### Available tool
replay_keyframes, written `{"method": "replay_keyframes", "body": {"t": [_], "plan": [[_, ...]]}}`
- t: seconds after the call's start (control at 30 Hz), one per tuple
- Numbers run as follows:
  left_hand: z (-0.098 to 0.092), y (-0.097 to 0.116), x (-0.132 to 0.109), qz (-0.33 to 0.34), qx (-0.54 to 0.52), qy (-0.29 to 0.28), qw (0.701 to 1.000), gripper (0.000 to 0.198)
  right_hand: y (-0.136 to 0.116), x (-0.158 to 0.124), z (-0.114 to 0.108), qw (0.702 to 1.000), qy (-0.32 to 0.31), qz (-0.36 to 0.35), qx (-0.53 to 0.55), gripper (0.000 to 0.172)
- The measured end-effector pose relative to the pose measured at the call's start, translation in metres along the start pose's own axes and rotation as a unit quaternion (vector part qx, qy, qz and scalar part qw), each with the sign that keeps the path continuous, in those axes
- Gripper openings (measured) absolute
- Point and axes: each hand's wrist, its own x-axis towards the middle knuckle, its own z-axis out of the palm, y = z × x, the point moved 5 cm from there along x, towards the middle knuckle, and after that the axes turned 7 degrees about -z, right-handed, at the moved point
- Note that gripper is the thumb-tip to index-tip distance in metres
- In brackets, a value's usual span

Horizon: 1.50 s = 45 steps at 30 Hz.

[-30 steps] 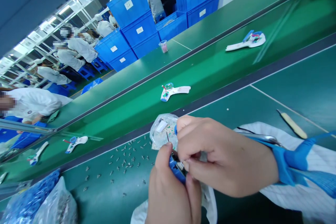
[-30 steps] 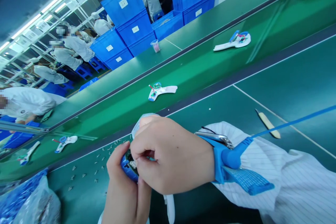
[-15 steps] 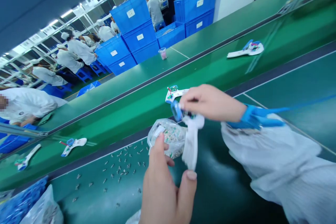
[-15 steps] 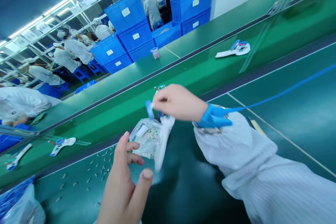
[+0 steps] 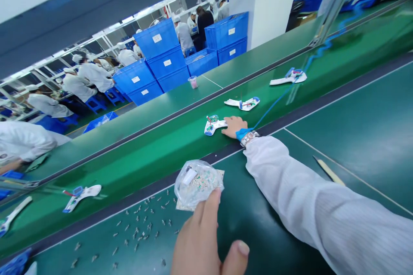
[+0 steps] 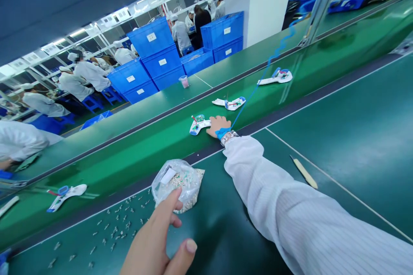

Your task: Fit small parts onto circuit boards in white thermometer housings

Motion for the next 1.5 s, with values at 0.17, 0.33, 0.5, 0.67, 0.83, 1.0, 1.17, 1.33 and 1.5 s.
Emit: {"method": "replay_keyframes", "body": {"t": [0.17,0.33,0.5,0.67,0.83,1.0,1.17,1.33,1.5], "plan": [[-0.011,0.001,0.001,-0.013,0.001,0.005,1.000,0.034,-0.011,-0.008,0.004,0.997,-0.073,-0.035,-0.006,0.030],[-0.033,0.001,0.005,-0.036,-0.003,0.077,0.996,0.038,-0.044,-0.032,-0.040,0.976,-0.101,-0.189,0.047,0.018],[-0.049,-0.010,0.004,-0.102,-0.085,0.208,0.969,0.048,-0.090,-0.094,-0.087,0.895,-0.192,-0.380,0.135,0.035],[-0.037,-0.008,-0.001,-0.173,-0.116,0.067,0.976,0.046,-0.114,-0.153,-0.105,0.742,-0.318,-0.555,0.203,0.029],[-0.027,0.009,-0.005,-0.134,-0.074,-0.042,0.987,0.040,-0.115,-0.159,-0.105,0.728,-0.352,-0.559,0.183,0.031],[-0.027,-0.006,-0.008,-0.203,-0.155,-0.064,0.965,0.034,-0.111,-0.152,-0.097,0.723,-0.405,-0.530,0.181,0.035],[-0.020,-0.002,-0.007,-0.181,-0.364,-0.216,0.888,0.033,-0.111,-0.145,-0.080,0.627,-0.505,-0.530,0.267,0.038],[-0.021,0.001,-0.004,-0.134,-0.441,-0.181,0.869,0.038,-0.118,-0.136,-0.068,0.619,-0.511,-0.469,0.369,0.051],[-0.018,0.001,0.000,-0.112,-0.395,-0.068,0.909,0.029,-0.112,-0.138,-0.095,0.815,-0.200,-0.316,0.442,0.022]]}}
